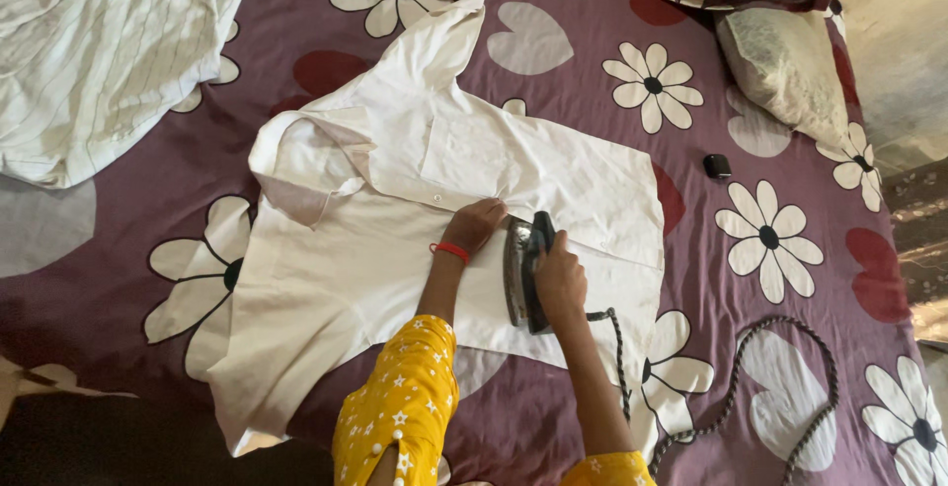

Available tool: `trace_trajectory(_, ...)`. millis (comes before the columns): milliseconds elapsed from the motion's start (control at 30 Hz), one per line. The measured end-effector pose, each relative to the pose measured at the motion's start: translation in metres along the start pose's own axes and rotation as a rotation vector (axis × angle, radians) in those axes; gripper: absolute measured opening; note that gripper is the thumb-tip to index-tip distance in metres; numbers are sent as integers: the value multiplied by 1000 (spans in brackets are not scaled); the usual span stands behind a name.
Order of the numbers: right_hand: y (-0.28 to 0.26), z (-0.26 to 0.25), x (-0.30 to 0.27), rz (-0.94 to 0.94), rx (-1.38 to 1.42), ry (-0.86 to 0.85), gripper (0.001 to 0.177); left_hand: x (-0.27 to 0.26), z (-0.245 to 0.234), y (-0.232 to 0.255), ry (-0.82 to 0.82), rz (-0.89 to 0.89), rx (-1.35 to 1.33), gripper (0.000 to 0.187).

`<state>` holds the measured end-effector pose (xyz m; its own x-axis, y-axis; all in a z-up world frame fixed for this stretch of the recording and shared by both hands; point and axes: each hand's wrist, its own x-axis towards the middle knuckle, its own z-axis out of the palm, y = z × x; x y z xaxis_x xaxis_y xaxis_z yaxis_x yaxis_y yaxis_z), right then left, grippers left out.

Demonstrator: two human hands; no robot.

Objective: The person irons a white shirt laid out on a bed. They smooth the fabric with one hand while moving an iron across the shirt's body and sleeves with the other hand.

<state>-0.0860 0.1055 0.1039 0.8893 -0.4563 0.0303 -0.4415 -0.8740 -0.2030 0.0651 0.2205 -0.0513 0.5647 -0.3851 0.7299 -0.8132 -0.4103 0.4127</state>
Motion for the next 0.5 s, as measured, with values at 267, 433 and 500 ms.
trace_trajectory(267, -17, -19, -12, 85, 45, -50, 32, -5, 9, -1, 0, -13, -11, 11)
trace_trajectory(433, -35, -3, -13, 20, 58, -50, 31, -8, 15, -9, -13, 10, -20, 13)
trace_trajectory(500, -32, -3, -4, 36, 28, -38, 32, -5, 11, -9, -22, 5, -26, 11)
